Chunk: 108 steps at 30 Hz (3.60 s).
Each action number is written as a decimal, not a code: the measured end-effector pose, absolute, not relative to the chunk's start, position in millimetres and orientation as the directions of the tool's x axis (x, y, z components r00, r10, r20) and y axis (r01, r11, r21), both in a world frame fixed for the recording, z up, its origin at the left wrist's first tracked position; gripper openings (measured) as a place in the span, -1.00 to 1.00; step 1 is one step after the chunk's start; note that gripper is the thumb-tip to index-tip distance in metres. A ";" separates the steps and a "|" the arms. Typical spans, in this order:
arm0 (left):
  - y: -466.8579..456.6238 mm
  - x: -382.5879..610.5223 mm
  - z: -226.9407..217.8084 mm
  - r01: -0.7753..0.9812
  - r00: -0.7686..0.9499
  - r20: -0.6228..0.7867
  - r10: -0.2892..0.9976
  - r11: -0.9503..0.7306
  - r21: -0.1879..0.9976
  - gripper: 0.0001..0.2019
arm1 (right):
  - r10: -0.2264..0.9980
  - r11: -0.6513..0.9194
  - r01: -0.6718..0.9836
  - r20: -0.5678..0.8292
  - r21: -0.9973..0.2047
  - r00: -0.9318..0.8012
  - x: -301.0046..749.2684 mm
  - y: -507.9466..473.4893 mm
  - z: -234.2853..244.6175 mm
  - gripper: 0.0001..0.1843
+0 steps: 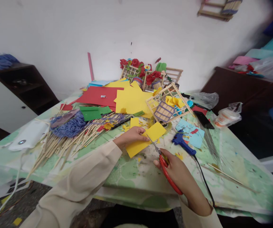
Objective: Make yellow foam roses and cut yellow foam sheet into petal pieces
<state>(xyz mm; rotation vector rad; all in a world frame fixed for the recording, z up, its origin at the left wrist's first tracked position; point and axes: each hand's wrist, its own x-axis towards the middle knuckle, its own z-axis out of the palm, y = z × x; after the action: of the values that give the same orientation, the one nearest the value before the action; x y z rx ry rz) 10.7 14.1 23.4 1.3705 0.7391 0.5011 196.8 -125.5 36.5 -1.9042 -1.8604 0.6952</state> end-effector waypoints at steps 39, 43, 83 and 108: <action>14.7 6.7 29.6 0.101 0.723 -0.253 0.642 0.265 0.959 -0.67 | 0.989 -0.074 0.766 -0.143 -0.639 -0.024 193.9 -125.3 42.2 -0.58; 14.4 6.3 31.9 0.111 0.721 -0.268 0.639 0.274 0.955 -0.66 | 0.991 -0.079 0.778 -0.136 -0.624 -0.008 193.7 -125.4 41.7 -0.61; 15.9 23.9 15.4 0.601 0.583 0.416 0.698 -0.715 0.357 -0.69 | 0.979 -0.175 0.772 -0.024 -0.611 0.203 211.5 -134.7 38.6 -0.62; 3.5 52.6 24.4 -0.123 0.534 -0.138 0.834 0.239 0.963 -0.61 | 0.982 -0.157 0.873 0.019 -0.462 0.187 230.9 -129.8 42.0 -0.45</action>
<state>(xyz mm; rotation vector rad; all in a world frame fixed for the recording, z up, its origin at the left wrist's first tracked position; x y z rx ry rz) 52.6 3.5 24.4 1.1462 0.7650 0.7510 230.9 -129.8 42.0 -2.0998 -1.7455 0.4071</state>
